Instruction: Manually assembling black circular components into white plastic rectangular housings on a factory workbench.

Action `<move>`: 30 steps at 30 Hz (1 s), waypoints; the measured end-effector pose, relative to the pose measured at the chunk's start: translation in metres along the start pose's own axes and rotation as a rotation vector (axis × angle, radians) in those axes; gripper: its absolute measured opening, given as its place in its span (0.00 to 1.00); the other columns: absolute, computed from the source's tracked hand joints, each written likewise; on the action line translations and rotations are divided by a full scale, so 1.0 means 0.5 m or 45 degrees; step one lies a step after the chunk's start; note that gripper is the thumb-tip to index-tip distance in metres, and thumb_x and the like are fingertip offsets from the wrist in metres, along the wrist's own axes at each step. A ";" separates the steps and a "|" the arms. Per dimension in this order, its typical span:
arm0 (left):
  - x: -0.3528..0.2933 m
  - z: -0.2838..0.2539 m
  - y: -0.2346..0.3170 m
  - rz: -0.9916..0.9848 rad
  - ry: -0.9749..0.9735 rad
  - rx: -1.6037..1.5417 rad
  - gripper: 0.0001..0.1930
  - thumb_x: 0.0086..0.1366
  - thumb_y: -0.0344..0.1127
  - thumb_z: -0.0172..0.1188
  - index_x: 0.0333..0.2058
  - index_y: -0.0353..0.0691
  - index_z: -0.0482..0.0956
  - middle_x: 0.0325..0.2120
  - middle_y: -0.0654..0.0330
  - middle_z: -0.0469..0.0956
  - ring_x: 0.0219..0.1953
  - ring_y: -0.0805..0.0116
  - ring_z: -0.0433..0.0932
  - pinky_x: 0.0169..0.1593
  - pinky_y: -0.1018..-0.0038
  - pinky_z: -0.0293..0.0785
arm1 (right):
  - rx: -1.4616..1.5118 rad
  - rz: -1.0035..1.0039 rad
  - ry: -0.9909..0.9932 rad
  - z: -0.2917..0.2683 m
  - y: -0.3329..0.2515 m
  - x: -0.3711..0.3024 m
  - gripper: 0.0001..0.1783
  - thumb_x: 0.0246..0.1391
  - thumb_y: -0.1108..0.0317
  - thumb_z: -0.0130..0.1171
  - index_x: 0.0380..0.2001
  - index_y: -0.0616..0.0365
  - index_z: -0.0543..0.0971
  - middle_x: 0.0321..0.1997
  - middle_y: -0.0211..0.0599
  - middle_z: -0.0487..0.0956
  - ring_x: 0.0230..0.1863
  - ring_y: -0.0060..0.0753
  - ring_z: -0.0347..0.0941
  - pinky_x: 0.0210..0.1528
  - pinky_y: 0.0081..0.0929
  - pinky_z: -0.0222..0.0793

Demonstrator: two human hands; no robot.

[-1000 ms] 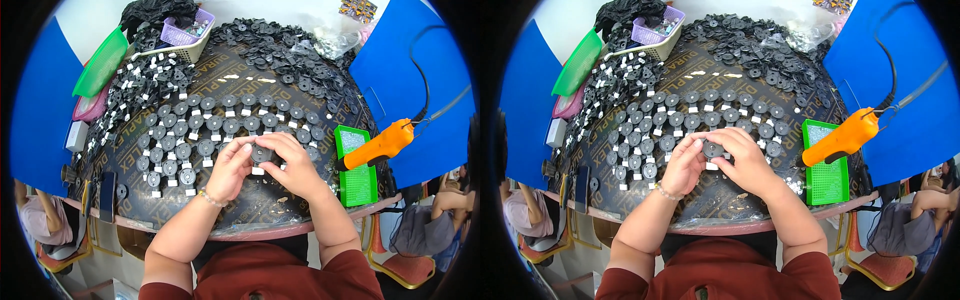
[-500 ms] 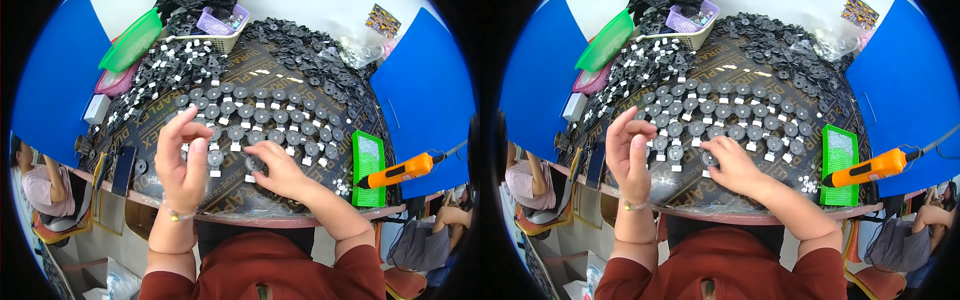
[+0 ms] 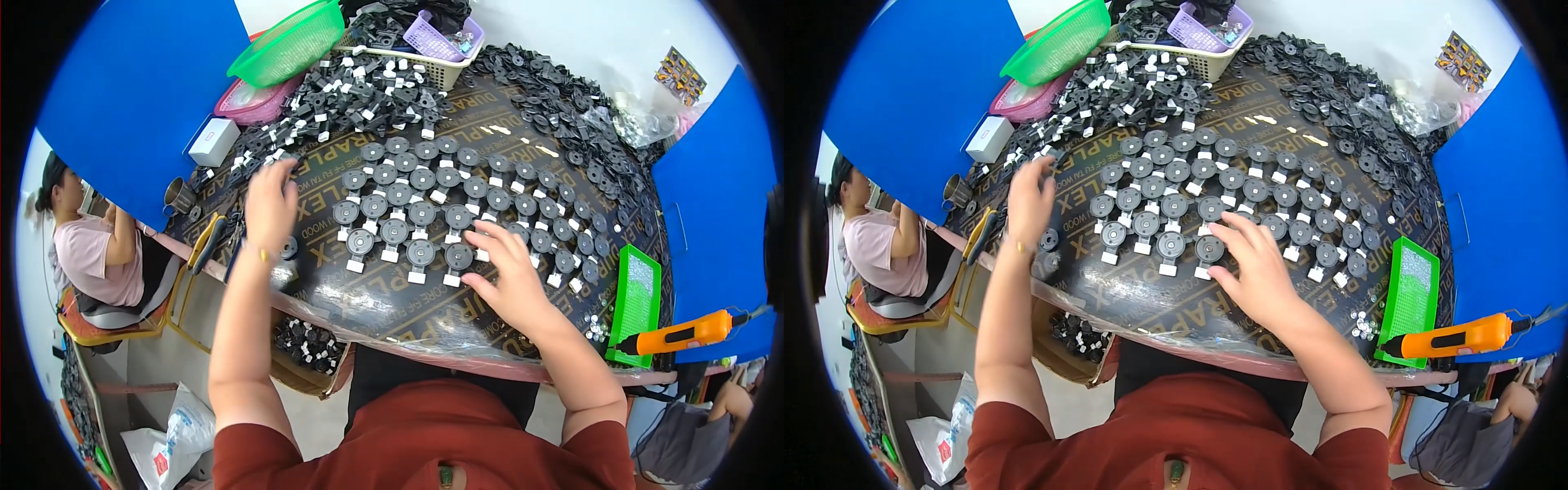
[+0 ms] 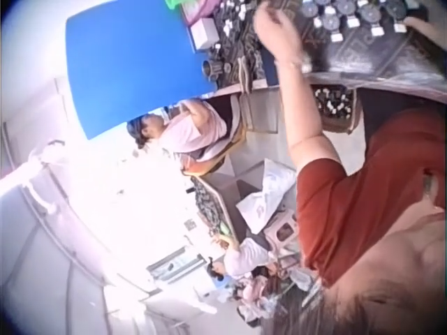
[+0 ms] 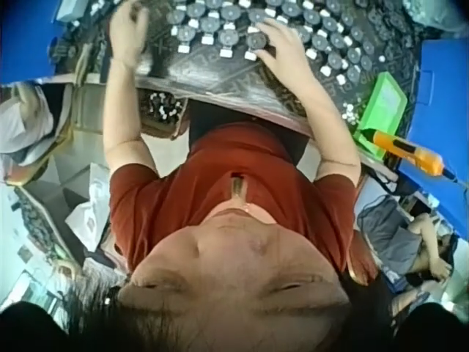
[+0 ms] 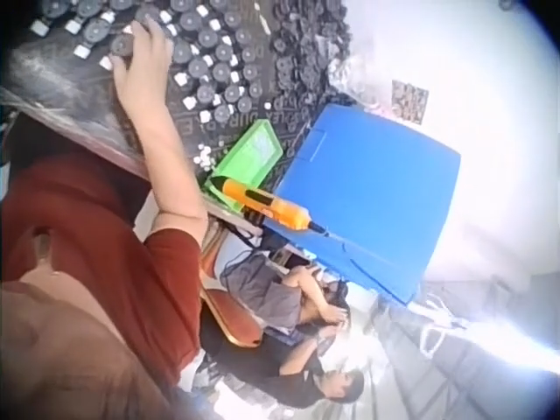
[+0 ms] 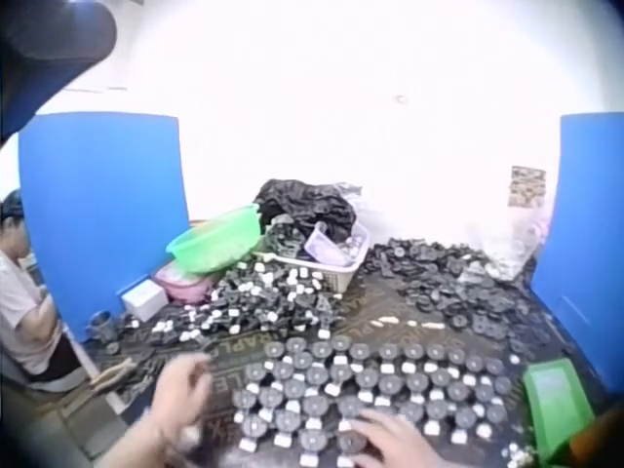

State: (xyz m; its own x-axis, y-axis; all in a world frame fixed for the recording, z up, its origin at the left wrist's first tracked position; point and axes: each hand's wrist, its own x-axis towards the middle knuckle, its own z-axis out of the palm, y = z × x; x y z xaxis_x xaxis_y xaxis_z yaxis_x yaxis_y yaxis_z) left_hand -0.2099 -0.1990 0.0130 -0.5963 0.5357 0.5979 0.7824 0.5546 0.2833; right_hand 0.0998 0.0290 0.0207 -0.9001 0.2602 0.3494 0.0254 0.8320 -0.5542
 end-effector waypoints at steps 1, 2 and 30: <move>0.028 0.009 -0.052 0.017 -0.044 0.155 0.16 0.57 0.27 0.60 0.46 0.41 0.77 0.39 0.52 0.77 0.44 0.49 0.75 0.49 0.59 0.72 | -0.002 -0.016 0.035 -0.011 -0.010 -0.008 0.31 0.44 0.70 0.70 0.54 0.56 0.74 0.61 0.43 0.70 0.57 0.50 0.67 0.59 0.41 0.66; 0.056 0.022 -0.106 -0.026 -0.170 0.097 0.17 0.57 0.28 0.61 0.47 0.42 0.77 0.40 0.50 0.77 0.46 0.47 0.74 0.50 0.59 0.72 | -0.007 -0.029 0.073 -0.022 -0.021 -0.015 0.31 0.43 0.70 0.71 0.54 0.56 0.75 0.60 0.43 0.70 0.56 0.50 0.68 0.58 0.41 0.66; -0.037 0.099 0.572 -0.584 -0.899 -2.496 0.24 0.64 0.24 0.55 0.59 0.35 0.65 0.45 0.54 0.75 0.46 0.65 0.78 0.50 0.68 0.78 | -0.967 0.502 0.139 -0.174 0.149 -0.340 0.03 0.44 0.75 0.57 0.25 0.58 0.80 0.31 0.35 0.76 0.37 0.38 0.75 0.38 0.32 0.74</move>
State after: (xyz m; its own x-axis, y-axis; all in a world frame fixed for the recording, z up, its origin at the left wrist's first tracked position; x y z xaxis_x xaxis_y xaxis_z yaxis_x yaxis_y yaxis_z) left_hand 0.0161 -0.0189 0.0459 -0.3359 0.9367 0.0986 -0.5526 -0.2808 0.7847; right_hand 0.2927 0.0895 -0.0141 -0.7186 0.6122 0.3299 0.6462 0.7631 -0.0086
